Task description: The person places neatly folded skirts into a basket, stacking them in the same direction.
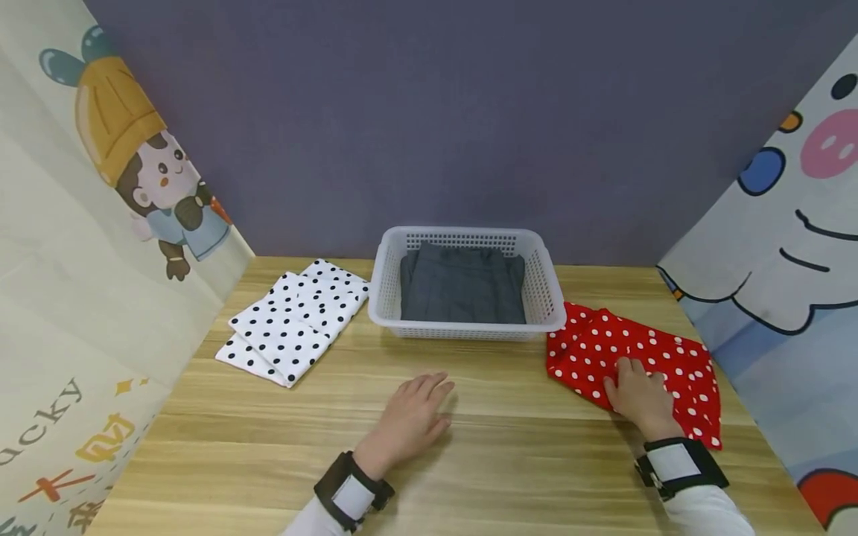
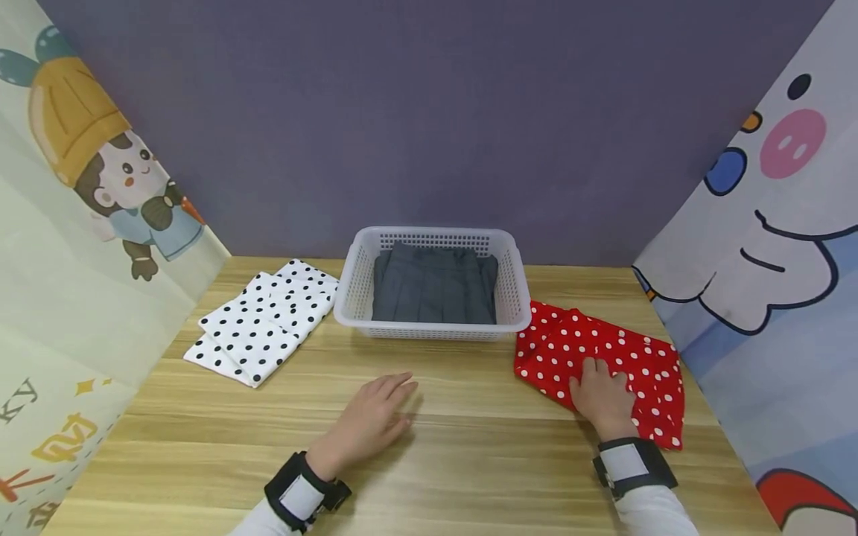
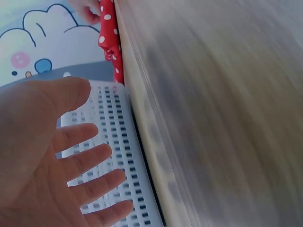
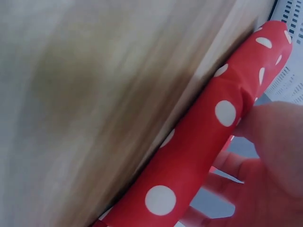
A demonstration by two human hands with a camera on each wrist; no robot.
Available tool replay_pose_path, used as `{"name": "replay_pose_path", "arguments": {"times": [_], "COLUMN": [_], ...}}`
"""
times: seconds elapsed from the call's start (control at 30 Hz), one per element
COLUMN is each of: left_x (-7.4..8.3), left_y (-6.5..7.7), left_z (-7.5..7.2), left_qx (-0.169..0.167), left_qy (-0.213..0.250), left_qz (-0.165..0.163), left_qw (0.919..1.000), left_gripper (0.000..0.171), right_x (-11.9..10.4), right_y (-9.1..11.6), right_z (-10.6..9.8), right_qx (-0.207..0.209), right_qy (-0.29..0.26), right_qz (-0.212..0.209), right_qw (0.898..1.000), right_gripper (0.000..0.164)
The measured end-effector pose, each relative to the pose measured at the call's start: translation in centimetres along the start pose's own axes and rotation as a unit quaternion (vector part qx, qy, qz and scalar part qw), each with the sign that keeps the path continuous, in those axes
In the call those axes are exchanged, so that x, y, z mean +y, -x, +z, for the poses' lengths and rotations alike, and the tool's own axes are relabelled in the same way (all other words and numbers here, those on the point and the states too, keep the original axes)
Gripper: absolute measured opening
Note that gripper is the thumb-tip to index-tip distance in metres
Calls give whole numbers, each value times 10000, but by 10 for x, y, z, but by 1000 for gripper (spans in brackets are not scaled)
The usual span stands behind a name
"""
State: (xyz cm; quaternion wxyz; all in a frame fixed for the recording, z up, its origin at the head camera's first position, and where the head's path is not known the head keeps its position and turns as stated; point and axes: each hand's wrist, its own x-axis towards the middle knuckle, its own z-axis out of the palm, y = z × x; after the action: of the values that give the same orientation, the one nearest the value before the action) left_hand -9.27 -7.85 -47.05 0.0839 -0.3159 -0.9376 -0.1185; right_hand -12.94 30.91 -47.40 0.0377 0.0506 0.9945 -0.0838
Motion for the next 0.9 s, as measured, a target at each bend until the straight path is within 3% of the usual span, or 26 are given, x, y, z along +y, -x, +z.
{"name": "replay_pose_path", "arguments": {"times": [0.33, 0.67, 0.9], "left_x": [18, 38, 54], "left_y": [-11, -25, -34], "left_z": [9, 15, 21], "left_qx": [-24, -38, -199], "left_qy": [-162, -261, -249], "left_qz": [348, 705, 816], "left_qw": [9993, 9972, 9962], "left_gripper": [55, 53, 53], "right_x": [3, 0, -9], "right_y": [20, 46, 58], "right_z": [1, 2, 4], "right_qx": [-20, 161, 98], "right_qy": [100, 321, 383], "right_qz": [-159, -650, -660], "right_qw": [9998, 9972, 9970], "right_gripper": [62, 57, 57]}}
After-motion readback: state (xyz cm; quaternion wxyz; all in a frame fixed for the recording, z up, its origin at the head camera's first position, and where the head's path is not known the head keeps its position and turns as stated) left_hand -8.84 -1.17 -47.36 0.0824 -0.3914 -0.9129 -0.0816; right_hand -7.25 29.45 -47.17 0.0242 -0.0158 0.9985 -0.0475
